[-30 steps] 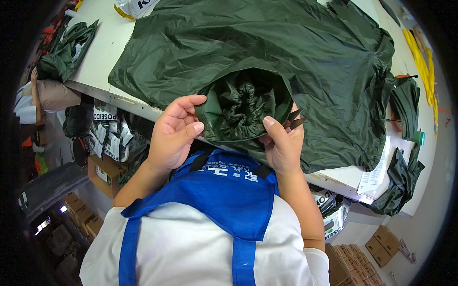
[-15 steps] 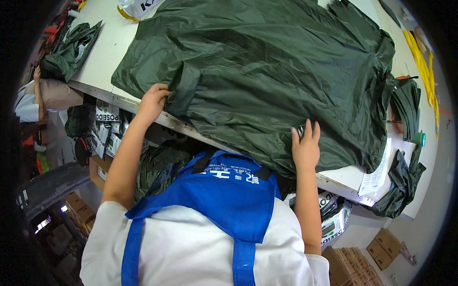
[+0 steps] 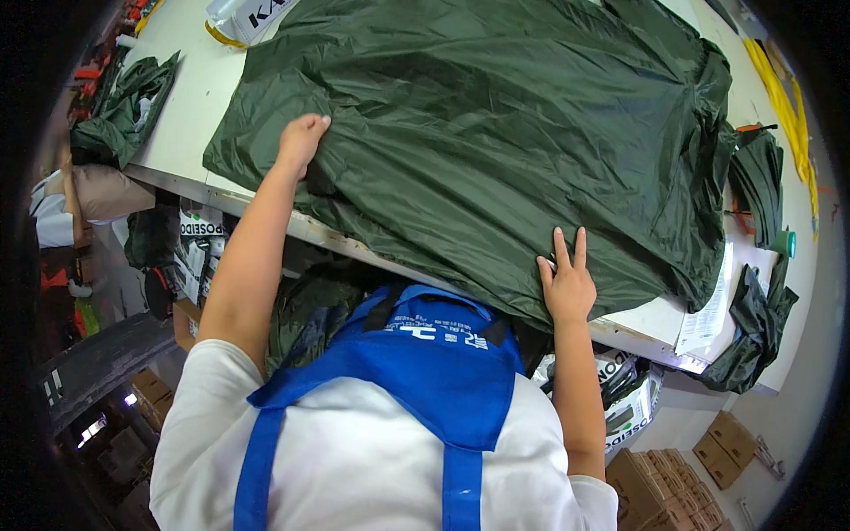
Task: The person folds a green jacket on a table, aligning the sleeves and body, then places it into a matching green pouch. The person repeats the process with another jacket, folding and inserting it into a pouch. The workspace contains stacked boxes and other folded jackets.
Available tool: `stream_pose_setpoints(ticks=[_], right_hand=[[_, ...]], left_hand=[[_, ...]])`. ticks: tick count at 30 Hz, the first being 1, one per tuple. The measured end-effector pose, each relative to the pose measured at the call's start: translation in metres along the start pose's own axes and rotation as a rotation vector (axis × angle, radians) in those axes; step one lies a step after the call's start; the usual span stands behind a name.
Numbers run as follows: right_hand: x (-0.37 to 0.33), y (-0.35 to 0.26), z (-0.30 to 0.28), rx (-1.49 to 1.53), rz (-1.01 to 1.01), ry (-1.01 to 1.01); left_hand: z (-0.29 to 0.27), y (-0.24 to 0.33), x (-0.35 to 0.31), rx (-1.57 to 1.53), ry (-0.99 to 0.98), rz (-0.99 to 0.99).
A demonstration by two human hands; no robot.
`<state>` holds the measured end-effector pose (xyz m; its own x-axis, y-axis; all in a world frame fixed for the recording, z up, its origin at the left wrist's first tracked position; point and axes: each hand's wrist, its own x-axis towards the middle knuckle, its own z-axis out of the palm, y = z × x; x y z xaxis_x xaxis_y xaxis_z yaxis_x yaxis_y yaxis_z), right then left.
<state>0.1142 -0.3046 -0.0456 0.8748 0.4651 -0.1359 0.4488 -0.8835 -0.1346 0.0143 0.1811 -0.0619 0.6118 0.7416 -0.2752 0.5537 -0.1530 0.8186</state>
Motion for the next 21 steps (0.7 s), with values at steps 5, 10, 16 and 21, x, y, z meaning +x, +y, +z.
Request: stream_pose_setpoints(ticks=[5, 10, 16, 21], right_hand=[[-0.001, 0.003, 0.003, 0.024, 0.007, 0.038], [-0.001, 0.006, 0.003, 0.048, -0.012, 0.01], [-0.034, 0.031, -0.022, 0.406, -0.142, 0.237], [-0.107, 0.064, -0.012, 0.187, -0.182, -0.056]], left_hand=[[-0.024, 0.023, -0.068, -0.406, -0.189, -0.168], [-0.007, -0.025, -0.066, 0.452, 0.011, 0.213], [-0.043, -0.06, -0.057, 0.535, 0.695, 0.27], [-0.091, -0.125, -0.037, -0.592, 0.63, -0.441]])
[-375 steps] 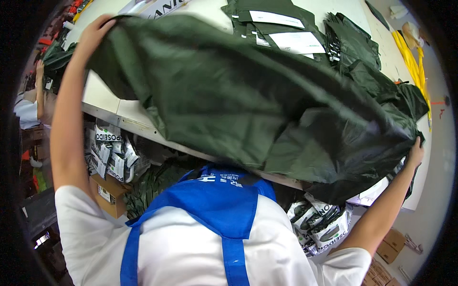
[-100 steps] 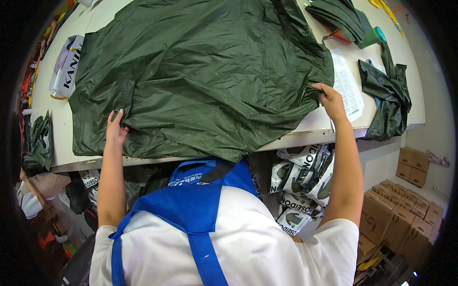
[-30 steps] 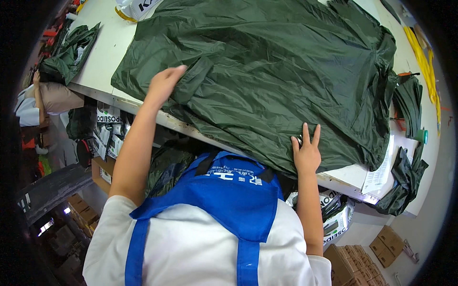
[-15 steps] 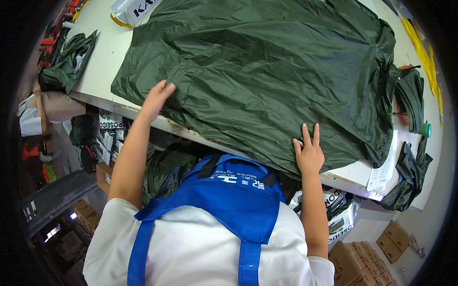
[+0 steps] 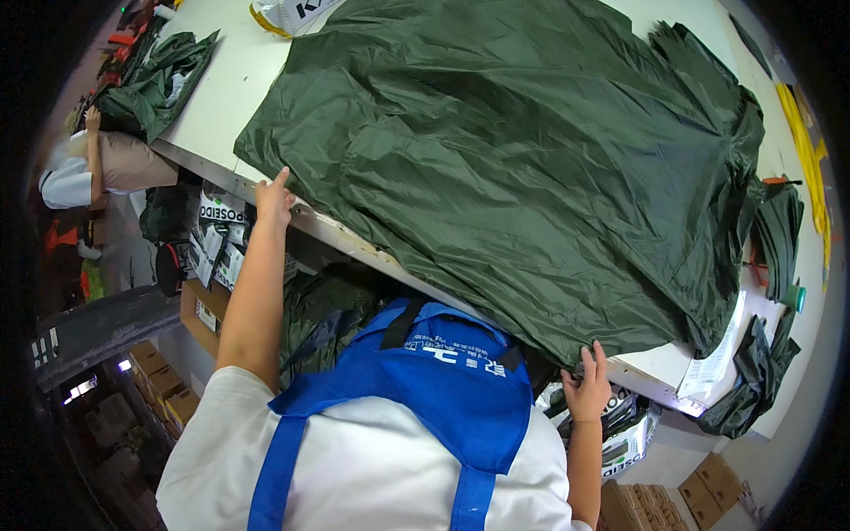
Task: The person folds a green jacket on a table, aligning the sleeves and body, then places it into a matching green pouch. The person repeats the process with another jacket, folding and inserting it into a pouch. The workspace contains stacked boxes and other folded jackets.
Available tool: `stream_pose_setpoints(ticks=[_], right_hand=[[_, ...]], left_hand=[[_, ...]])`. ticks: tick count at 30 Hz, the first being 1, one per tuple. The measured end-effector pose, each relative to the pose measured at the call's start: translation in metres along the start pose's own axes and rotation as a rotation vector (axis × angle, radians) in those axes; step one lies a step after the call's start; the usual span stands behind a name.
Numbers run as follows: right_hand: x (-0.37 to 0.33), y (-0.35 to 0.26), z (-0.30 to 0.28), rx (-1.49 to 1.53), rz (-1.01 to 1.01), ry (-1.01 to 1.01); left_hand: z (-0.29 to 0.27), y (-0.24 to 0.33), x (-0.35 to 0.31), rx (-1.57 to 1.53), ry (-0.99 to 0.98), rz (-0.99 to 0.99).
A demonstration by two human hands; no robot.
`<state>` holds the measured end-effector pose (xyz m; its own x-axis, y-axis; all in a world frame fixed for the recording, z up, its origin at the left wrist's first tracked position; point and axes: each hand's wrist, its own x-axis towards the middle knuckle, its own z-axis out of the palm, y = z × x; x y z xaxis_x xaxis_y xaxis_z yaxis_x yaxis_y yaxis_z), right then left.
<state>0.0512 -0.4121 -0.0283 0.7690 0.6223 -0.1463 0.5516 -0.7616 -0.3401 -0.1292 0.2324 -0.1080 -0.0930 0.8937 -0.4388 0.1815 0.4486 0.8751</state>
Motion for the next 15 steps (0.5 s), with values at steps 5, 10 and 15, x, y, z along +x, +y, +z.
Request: stream_pose_setpoints(ticks=[5, 10, 15], right_hand=[[-0.001, 0.013, 0.015, -0.027, -0.016, 0.086], [0.011, 0.011, 0.003, 0.057, -0.002, 0.066], [-0.008, 0.039, -0.073, 0.335, 0.255, -0.121]], left_hand=[[-0.001, 0.032, 0.004, -0.242, -0.219, -0.192], [-0.028, 0.028, -0.017, -0.109, -0.121, -0.034], [-0.074, 0.047, -0.062, -0.077, -0.114, 0.16]])
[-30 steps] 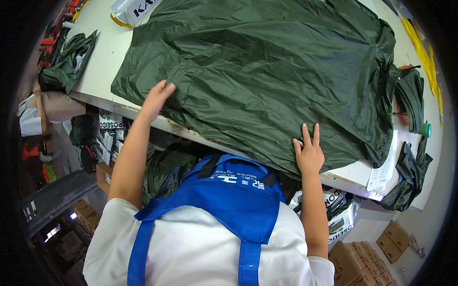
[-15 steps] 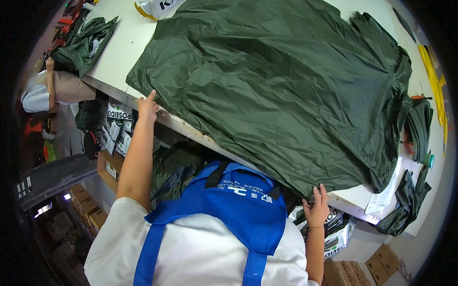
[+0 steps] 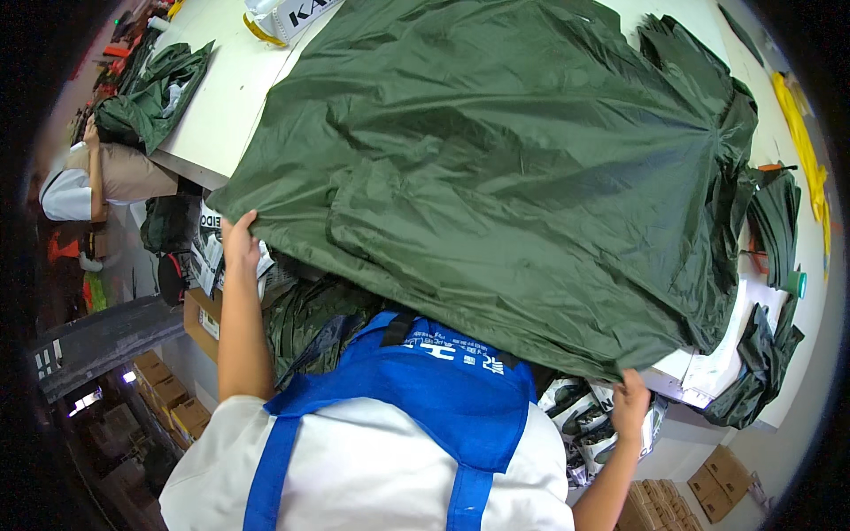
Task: The person folds a green jacket on a table, aligning the sleeves and body, then places it into a matching green pouch. The person repeats the process with another jacket, folding and inserting it into a pouch. The workspace contains stacked boxes and other folded jackets.
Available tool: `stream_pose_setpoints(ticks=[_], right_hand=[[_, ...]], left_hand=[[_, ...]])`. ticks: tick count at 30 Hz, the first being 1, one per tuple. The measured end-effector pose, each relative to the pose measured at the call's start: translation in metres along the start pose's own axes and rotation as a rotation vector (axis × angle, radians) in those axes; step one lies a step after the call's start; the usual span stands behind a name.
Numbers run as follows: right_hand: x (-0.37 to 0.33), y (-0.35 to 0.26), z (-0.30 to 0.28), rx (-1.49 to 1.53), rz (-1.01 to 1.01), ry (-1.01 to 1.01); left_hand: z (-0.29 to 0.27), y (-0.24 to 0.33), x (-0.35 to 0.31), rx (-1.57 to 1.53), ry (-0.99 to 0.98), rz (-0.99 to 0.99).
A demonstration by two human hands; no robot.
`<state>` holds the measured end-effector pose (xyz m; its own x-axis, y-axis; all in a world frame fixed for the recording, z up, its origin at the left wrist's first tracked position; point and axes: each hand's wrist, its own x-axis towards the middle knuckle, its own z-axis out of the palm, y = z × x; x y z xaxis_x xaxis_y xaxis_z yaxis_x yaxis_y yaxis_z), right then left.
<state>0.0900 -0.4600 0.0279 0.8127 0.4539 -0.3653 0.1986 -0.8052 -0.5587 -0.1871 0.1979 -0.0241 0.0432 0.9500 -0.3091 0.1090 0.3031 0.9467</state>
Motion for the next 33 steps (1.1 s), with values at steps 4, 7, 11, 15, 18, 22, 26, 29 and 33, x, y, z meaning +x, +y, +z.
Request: stream_pose_setpoints(ticks=[4, 7, 11, 15, 18, 22, 26, 29, 33], right_hand=[[-0.011, -0.026, -0.086, -0.089, 0.267, -0.037], [0.038, -0.051, -0.121, -0.368, 0.191, 0.042], [0.164, -0.056, -0.106, -0.545, -0.105, 0.268], [0.232, -0.009, -0.066, -0.642, 0.102, 0.361], [0.242, 0.024, -0.039, -0.609, 0.017, 0.471], [0.183, 0.004, -0.041, -0.46, 0.089, 0.685], [0.075, 0.143, -0.074, -0.415, 0.296, 0.923], [0.034, 0.2, -0.067, -0.22, 0.16, 0.925], [0.066, 0.172, -0.064, -0.056, 0.282, 0.584]], left_hand=[[0.014, 0.056, -0.037, -0.03, -0.088, 0.141], [0.066, 0.099, -0.037, 0.11, -0.154, 0.225], [0.164, 0.09, 0.006, 0.621, -0.17, 0.149], [0.233, 0.036, -0.045, 0.845, -0.596, 1.239], [0.24, -0.008, -0.108, 1.277, -0.851, 1.173], [0.225, -0.04, -0.107, 1.322, -0.821, 1.083], [0.181, -0.023, -0.101, 1.223, -0.56, 1.101], [0.127, -0.061, -0.026, 1.104, -0.463, 0.964], [0.096, -0.078, 0.02, 1.394, -0.377, 0.665]])
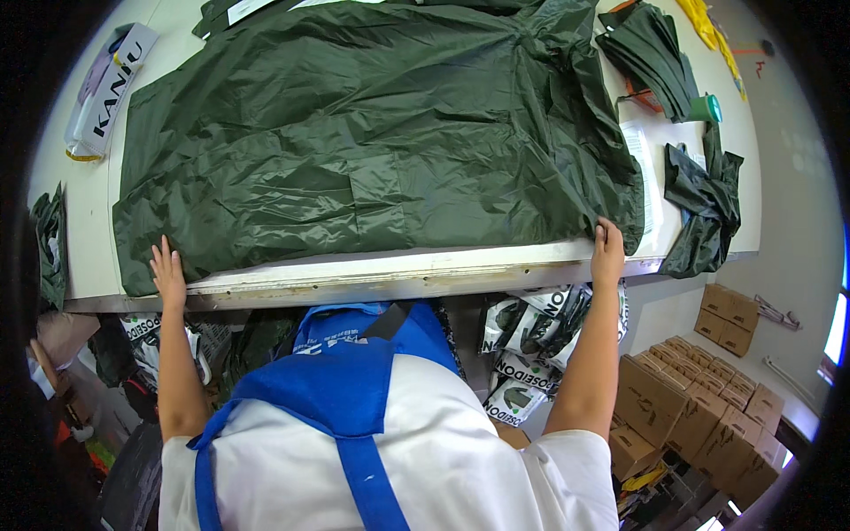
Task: The person folds a green jacket on a table, aligning the sleeves and body, then places it into a matching green pouch. The person repeats the process with another jacket, folding and inserting it into a pouch. The workspace contains stacked boxes and other folded jackets.
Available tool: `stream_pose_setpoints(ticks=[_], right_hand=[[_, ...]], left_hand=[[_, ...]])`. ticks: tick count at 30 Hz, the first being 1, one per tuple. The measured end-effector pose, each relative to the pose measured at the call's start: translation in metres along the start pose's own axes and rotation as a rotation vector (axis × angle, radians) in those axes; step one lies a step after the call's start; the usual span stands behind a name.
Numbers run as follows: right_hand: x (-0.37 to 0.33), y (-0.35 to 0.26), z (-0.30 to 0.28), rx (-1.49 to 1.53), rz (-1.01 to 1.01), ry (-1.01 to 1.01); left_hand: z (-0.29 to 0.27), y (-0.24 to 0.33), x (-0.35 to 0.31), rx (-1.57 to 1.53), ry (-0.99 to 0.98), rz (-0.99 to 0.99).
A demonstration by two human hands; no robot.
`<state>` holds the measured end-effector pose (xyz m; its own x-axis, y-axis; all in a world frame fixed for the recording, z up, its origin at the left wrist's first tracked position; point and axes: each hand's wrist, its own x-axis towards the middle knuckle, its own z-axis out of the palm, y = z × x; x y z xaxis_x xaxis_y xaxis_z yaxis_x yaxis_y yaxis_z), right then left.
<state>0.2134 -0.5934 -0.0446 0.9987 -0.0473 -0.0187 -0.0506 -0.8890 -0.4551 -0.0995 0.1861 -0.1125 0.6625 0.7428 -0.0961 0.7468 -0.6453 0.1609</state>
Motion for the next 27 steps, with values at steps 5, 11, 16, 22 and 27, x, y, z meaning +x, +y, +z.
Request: stream_pose_setpoints(ticks=[5, 11, 16, 22, 27], right_hand=[[0.051, 0.061, -0.037, -0.156, 0.305, -0.075], [0.045, 0.039, -0.032, -0.508, -0.063, 0.196], [-0.018, -0.151, 0.065, -0.274, -0.525, 0.108], [-0.025, -0.165, 0.111, -0.348, -0.276, -0.121], [-0.042, -0.168, 0.106, -0.355, -0.244, -0.24]], left_hand=[[-0.03, -0.015, -0.012, 0.251, -0.09, -0.023], [-0.016, -0.056, -0.049, -0.02, 0.077, -0.054], [-0.034, -0.056, -0.012, 0.231, 0.176, -0.221], [-0.046, -0.113, -0.003, -0.101, 0.078, -0.201], [-0.099, -0.132, 0.031, 0.123, 0.013, -0.158]])
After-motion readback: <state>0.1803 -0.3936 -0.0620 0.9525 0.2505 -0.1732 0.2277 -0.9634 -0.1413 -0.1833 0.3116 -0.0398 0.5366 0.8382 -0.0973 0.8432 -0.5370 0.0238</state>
